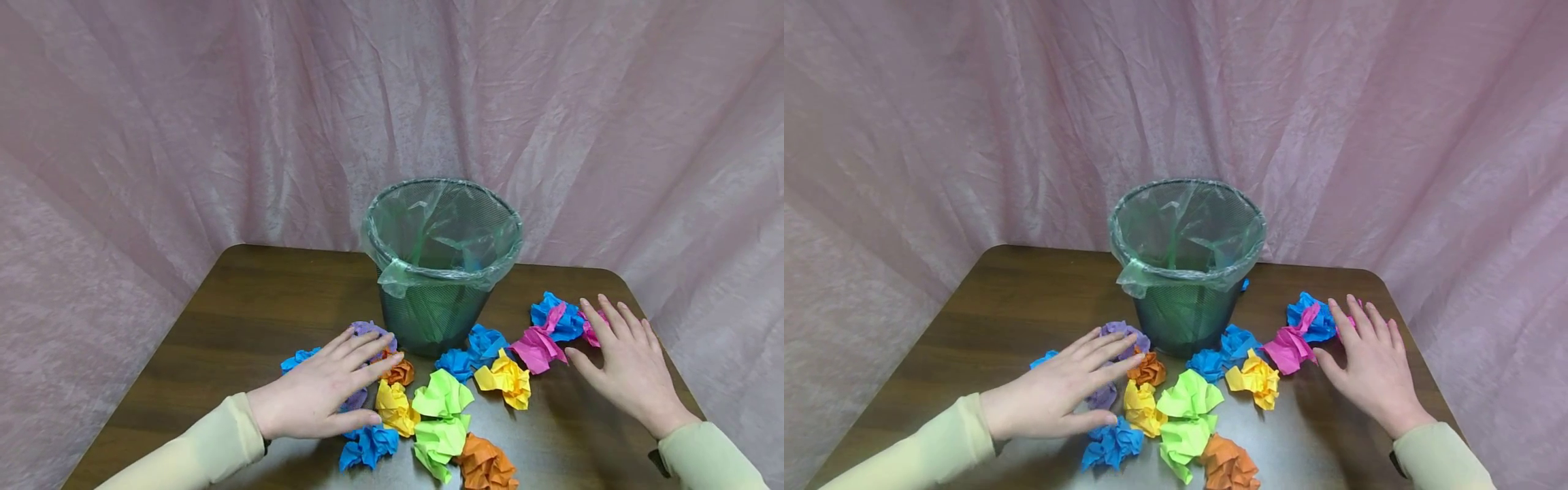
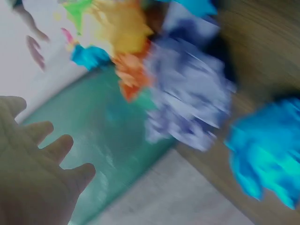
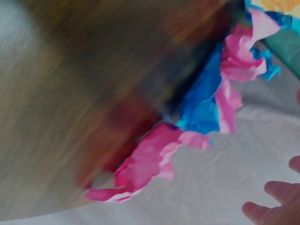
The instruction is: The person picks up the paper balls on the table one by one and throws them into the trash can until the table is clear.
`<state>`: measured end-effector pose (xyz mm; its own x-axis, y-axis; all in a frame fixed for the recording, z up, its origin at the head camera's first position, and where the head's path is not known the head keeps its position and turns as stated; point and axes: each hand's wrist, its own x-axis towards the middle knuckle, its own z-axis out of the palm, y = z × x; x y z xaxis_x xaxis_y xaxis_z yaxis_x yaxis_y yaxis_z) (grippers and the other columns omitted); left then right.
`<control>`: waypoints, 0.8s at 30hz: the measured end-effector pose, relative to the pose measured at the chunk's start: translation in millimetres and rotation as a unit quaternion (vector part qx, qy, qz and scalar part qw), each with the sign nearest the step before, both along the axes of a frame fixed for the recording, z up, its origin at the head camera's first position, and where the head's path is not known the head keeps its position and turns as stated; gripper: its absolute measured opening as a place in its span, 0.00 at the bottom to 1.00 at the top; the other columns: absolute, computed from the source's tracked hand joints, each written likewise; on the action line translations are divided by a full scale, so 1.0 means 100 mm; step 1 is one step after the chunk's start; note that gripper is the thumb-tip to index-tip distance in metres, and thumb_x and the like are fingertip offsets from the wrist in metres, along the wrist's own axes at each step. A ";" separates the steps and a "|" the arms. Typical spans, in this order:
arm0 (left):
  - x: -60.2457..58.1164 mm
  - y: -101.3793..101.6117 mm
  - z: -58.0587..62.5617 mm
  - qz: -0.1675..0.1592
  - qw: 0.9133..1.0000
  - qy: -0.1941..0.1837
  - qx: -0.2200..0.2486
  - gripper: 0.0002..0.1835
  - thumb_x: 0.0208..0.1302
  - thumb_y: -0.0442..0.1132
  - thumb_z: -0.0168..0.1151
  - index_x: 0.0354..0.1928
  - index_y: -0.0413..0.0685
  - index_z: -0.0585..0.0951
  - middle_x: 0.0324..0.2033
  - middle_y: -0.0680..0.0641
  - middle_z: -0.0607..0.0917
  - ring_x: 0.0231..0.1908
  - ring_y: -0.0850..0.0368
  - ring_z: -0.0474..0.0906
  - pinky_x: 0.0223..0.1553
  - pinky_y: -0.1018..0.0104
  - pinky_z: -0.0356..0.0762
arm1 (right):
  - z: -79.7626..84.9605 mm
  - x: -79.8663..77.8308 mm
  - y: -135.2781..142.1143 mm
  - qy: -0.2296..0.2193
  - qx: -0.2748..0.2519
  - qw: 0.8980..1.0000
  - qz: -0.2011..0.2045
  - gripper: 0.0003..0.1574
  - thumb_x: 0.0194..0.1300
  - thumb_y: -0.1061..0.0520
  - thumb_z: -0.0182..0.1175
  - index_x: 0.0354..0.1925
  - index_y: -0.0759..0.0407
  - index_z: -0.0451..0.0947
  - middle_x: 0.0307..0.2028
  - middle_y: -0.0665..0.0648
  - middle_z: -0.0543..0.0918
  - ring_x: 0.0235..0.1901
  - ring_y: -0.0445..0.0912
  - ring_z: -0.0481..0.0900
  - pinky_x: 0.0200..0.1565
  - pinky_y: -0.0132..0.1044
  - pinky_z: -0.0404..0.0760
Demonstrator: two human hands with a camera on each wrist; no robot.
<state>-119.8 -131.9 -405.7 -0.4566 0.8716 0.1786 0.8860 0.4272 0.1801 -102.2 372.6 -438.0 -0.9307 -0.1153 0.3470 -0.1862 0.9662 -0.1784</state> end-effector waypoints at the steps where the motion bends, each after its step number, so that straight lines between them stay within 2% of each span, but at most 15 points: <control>1: 0.02 0.05 0.01 -0.012 1.000 0.001 0.000 0.42 0.75 0.67 0.49 0.82 0.58 0.52 0.81 0.52 0.47 0.79 0.50 0.45 0.74 0.40 0.49 | -0.01 -0.01 0.04 -0.002 -0.003 1.000 -0.002 0.60 0.62 0.39 0.69 0.82 0.50 0.52 0.78 0.67 0.54 0.77 0.67 0.42 0.72 0.66 0.28; 5: 0.09 0.25 0.05 -0.044 0.999 0.000 -0.008 0.42 0.75 0.69 0.46 0.83 0.61 0.49 0.82 0.54 0.42 0.80 0.53 0.41 0.75 0.41 0.49 | -0.04 -0.05 0.19 -0.007 -0.013 1.000 -0.012 0.59 0.63 0.41 0.69 0.82 0.52 0.51 0.77 0.69 0.54 0.76 0.69 0.43 0.71 0.70 0.31; 11: 0.13 0.58 0.08 -0.088 0.995 0.022 -0.028 0.43 0.75 0.70 0.42 0.83 0.62 0.46 0.81 0.53 0.39 0.80 0.54 0.36 0.76 0.42 0.44 | -0.08 -0.14 0.41 -0.030 -0.013 0.999 -0.028 0.62 0.63 0.39 0.69 0.82 0.52 0.48 0.77 0.72 0.52 0.72 0.77 0.46 0.61 0.80 0.48; 18: 0.12 0.95 0.04 -0.121 0.990 0.025 -0.071 0.44 0.74 0.72 0.37 0.83 0.65 0.40 0.81 0.55 0.34 0.79 0.55 0.31 0.77 0.46 0.37 | -0.09 -0.24 0.58 -0.133 -0.009 0.990 -0.034 0.76 0.56 0.28 0.71 0.83 0.49 0.38 0.78 0.74 0.40 0.69 0.83 0.43 0.52 0.86 0.52; 24: 0.08 1.25 0.08 -0.113 0.988 0.042 -0.098 0.44 0.73 0.74 0.36 0.83 0.66 0.41 0.81 0.54 0.38 0.79 0.56 0.32 0.77 0.51 0.33 | -0.08 -0.35 0.66 -0.202 -0.002 0.979 -0.027 0.82 0.52 0.24 0.72 0.83 0.53 0.35 0.77 0.78 0.37 0.68 0.84 0.42 0.52 0.87 0.52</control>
